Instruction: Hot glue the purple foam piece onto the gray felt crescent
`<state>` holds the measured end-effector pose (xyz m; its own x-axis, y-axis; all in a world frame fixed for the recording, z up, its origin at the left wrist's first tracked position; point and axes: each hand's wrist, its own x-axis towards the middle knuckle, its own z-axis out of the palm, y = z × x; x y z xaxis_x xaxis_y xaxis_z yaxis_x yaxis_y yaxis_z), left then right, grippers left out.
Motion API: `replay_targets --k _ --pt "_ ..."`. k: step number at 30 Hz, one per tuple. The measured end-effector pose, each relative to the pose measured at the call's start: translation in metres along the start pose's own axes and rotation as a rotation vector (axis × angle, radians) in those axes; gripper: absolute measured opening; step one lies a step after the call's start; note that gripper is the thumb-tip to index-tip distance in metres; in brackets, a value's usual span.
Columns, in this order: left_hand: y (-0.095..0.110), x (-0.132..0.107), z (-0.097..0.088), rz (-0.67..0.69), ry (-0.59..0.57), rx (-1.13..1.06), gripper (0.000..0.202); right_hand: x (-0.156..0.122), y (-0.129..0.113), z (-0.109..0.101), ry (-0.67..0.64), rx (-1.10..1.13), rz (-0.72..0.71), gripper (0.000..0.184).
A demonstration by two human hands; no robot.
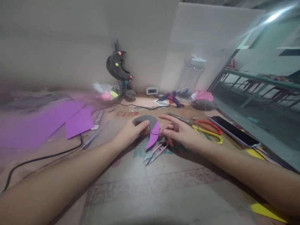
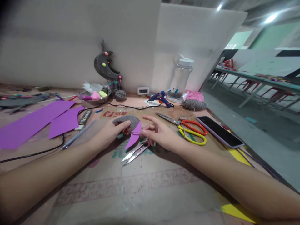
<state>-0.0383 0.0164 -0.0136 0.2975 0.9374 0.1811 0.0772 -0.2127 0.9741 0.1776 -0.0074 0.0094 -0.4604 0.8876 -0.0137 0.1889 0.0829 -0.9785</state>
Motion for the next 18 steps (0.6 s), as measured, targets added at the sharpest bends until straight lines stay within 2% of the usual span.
replay_targets --k 3,6,8,12,14,18 --pt "0.0008 -0.0001 0.0011 -0.013 -0.012 0.012 0.025 0.0027 0.0016 -0.0062 0.045 -0.157 -0.056 0.045" --pt "0.0023 -0.0002 0.0020 -0.028 -0.019 0.012 0.024 0.0029 0.0017 -0.0101 0.143 -0.337 -0.039 0.029" --pt "0.0032 -0.0003 0.0025 -0.033 -0.018 0.016 0.024 0.0016 0.0009 -0.0108 0.146 -0.431 -0.028 0.022" --pt "0.0031 -0.0001 0.0025 -0.033 -0.024 0.011 0.025 -0.0002 0.0009 -0.0106 0.126 -0.576 -0.113 0.018" --pt "0.0027 -0.0001 0.0021 -0.034 -0.027 0.017 0.025 -0.0002 0.0021 -0.0093 0.152 -0.523 -0.077 0.018" --pt "0.0033 -0.0010 0.0015 -0.030 -0.034 0.035 0.025 0.0000 0.0032 -0.0047 0.087 -0.124 0.094 0.024"
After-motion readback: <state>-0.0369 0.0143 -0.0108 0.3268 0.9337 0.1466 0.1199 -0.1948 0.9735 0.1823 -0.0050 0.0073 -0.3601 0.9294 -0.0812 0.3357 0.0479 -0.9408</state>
